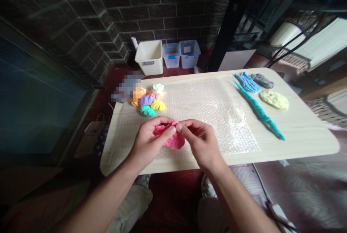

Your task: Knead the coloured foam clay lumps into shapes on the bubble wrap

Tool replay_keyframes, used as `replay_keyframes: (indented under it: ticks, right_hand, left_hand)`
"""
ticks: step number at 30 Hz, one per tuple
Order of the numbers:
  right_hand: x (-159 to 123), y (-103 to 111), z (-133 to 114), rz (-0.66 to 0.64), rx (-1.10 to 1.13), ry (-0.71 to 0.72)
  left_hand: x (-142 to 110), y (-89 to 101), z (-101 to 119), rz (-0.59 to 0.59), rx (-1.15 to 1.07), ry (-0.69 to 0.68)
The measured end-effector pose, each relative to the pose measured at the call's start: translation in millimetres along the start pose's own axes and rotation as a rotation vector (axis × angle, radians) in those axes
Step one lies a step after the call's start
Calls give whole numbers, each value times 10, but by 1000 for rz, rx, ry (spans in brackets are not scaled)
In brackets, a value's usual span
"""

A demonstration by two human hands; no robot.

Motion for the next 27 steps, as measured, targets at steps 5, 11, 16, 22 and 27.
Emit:
replay_keyframes:
  ticks: [5,11,16,22,27]
  right_hand:
    - [2,16,-40,33,6,23]
    - [-11,-32,-15,-1,-8,6]
    - [20,-18,59,-18,15,-34]
    - [27,2,55,5,-18,7]
    - [-5,-4,-44,38,-137,96]
  left_hand:
    - [11,-4,-46,-13,-20,35]
    - [-7,-13,-69,-27,40,29]
    - [-35,-13,24,-1,250,-44]
    - [-15,44,57,38,290,-50]
    - [14,48,-96,17,50,38]
Point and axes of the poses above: each hand's wrist, its own x-axis towards the middle knuckle, its own y-axis out of the back of the hand, z = x × y, the point moved 8 cm from there along x, towards the middle knuckle, and after that the axes turned 3 degrees about -y, right-handed, at the moved point
